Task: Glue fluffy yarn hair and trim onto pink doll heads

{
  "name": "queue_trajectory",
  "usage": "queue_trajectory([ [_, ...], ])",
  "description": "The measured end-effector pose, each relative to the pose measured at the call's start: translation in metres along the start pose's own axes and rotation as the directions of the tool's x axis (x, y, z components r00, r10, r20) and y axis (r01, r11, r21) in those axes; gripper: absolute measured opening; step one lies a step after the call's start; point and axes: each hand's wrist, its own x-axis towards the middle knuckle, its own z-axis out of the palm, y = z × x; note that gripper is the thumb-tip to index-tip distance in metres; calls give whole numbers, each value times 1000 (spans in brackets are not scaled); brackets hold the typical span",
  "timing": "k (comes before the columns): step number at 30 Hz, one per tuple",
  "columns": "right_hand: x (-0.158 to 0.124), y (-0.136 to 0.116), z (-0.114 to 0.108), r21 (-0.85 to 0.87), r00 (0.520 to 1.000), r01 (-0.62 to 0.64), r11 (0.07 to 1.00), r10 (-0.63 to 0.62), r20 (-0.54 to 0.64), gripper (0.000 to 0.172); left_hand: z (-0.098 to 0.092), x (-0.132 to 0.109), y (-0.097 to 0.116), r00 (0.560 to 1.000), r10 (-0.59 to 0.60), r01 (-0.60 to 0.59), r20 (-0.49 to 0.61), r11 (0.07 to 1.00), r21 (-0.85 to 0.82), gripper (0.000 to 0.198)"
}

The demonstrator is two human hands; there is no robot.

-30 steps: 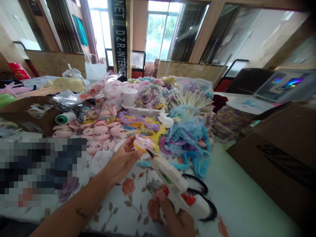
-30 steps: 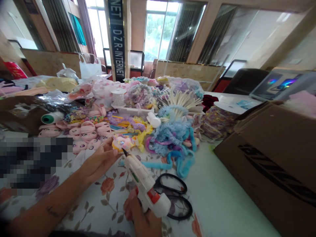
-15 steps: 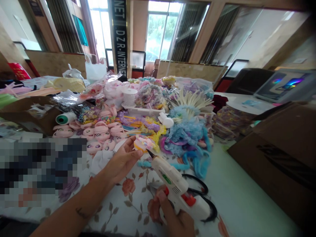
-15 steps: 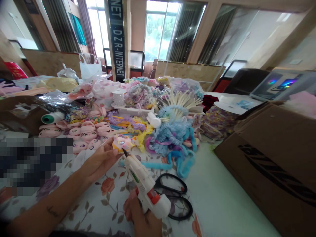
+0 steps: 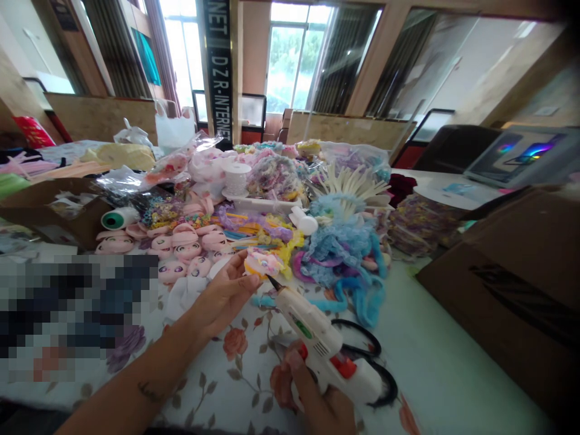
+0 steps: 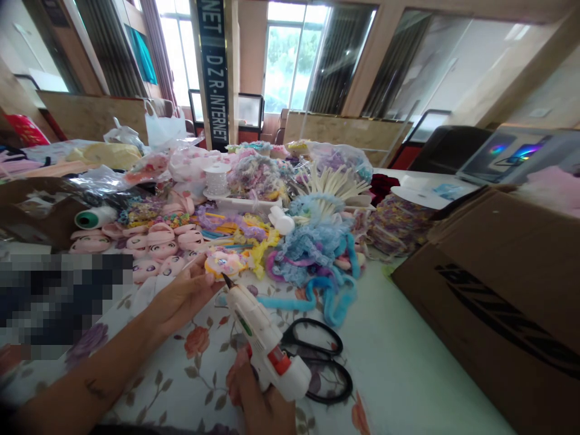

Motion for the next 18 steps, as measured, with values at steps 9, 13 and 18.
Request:
queue_trajectory([
  [9,0,-3,-2,43,999,-17,999,15,34,48,-1,1,0,999,11,-10,39,1000,-21,40],
  [13,0,-2,-1,15,1000,2,1000,-2,18,47,-1,0,0,1000,-12,12,-1,1000,-23,43],
  [18,0,-3,1,53,1000,11,999,-11,7,49,-3,1,0,1000,-30,30,8,998,-50,43],
])
